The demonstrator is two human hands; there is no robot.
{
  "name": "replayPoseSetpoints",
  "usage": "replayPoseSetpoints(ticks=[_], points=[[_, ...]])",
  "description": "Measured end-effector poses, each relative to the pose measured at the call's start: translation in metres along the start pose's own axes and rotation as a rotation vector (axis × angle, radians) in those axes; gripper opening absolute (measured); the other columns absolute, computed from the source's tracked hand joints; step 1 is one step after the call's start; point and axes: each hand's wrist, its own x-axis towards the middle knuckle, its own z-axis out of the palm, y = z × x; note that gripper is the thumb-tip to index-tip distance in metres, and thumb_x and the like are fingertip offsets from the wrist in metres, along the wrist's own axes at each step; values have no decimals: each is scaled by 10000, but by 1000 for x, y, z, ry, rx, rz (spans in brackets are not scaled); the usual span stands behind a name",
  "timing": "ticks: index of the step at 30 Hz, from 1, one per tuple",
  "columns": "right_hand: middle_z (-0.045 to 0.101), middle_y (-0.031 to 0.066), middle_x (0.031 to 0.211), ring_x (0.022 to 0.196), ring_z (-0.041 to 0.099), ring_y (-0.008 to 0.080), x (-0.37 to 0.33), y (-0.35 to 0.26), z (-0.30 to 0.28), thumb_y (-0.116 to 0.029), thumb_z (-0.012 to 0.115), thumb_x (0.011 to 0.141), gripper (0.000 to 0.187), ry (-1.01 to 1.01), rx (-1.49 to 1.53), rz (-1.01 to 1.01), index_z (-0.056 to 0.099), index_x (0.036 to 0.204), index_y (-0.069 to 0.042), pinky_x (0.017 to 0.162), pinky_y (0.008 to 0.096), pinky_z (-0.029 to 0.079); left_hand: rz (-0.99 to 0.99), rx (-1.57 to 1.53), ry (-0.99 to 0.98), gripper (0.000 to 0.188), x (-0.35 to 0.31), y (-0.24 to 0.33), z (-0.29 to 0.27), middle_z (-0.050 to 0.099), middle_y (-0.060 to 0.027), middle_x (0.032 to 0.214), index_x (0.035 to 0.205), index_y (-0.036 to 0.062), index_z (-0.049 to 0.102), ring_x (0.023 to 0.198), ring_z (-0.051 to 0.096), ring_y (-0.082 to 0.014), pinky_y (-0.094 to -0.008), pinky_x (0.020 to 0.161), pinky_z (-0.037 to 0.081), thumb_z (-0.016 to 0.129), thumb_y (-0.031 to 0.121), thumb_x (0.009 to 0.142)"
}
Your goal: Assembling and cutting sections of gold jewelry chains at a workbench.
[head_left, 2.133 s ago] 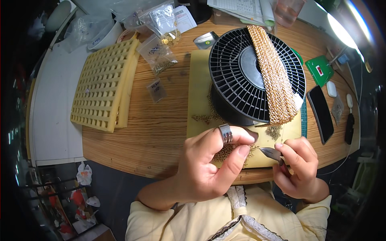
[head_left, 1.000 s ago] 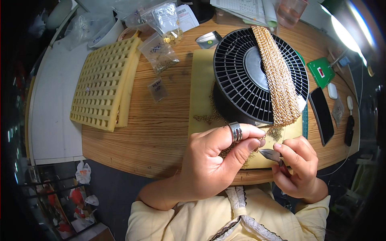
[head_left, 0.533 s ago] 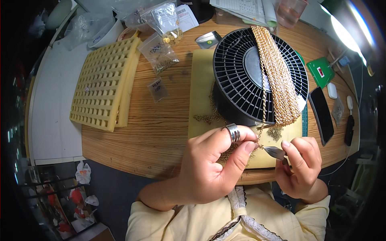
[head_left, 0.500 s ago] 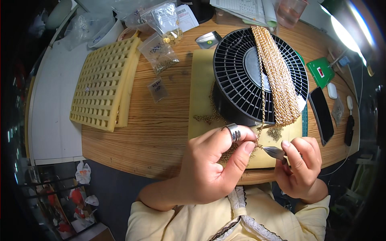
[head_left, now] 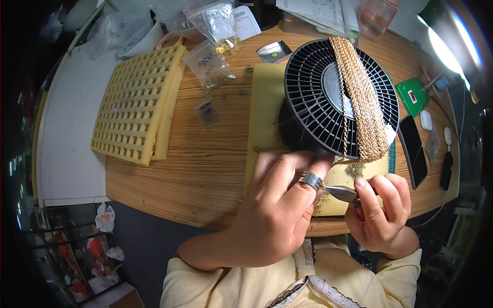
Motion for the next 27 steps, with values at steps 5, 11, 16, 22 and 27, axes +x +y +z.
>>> replayPoseSetpoints(ticks=[5, 11, 16, 22, 27], points=[[567, 97, 868, 644, 485, 215, 2, 0, 0, -66, 673, 595, 474, 13, -93, -41, 702, 1066, -26, 543, 324, 347, 2, 7, 20, 467, -2, 0, 2, 551, -183, 1129, 1263, -68, 575, 961, 510, -338, -401, 828, 457, 617, -50, 798], [572, 95, 865, 640, 491, 217, 2, 1, -2, -52, 672, 594, 465, 16, -105, -64, 703, 1057, -18, 542, 323, 365, -2, -6, 15, 477, -2, 2, 2, 546, -189, 1136, 1265, -74, 572, 960, 505, -345, -403, 823, 458, 623, -52, 791], [590, 114, 885, 645, 523, 251, 1, -4, -2, -23, 687, 584, 511, -65, 217, 125, 674, 1092, 29, 586, 340, 455, 20, 180, 175, 493, -4, 10, 17, 540, -182, 1138, 1252, -85, 582, 951, 503, -330, -391, 813, 454, 645, -45, 765], [606, 122, 902, 646, 542, 235, 3, -4, -4, 1, 709, 578, 540, -124, 393, 197, 664, 1115, 31, 577, 333, 452, 81, 475, 280, 491, -5, 8, 23, 561, -158, 1086, 1230, -105, 596, 917, 501, -289, -373, 800, 439, 650, -12, 751], [591, 111, 891, 658, 522, 245, 2, -4, -2, -5, 697, 550, 558, -72, 251, 134, 674, 1107, 19, 577, 335, 445, 66, 397, 242, 459, -6, 8, 20, 575, -141, 1070, 1195, -82, 616, 903, 499, -291, -374, 805, 430, 638, -5, 743]])
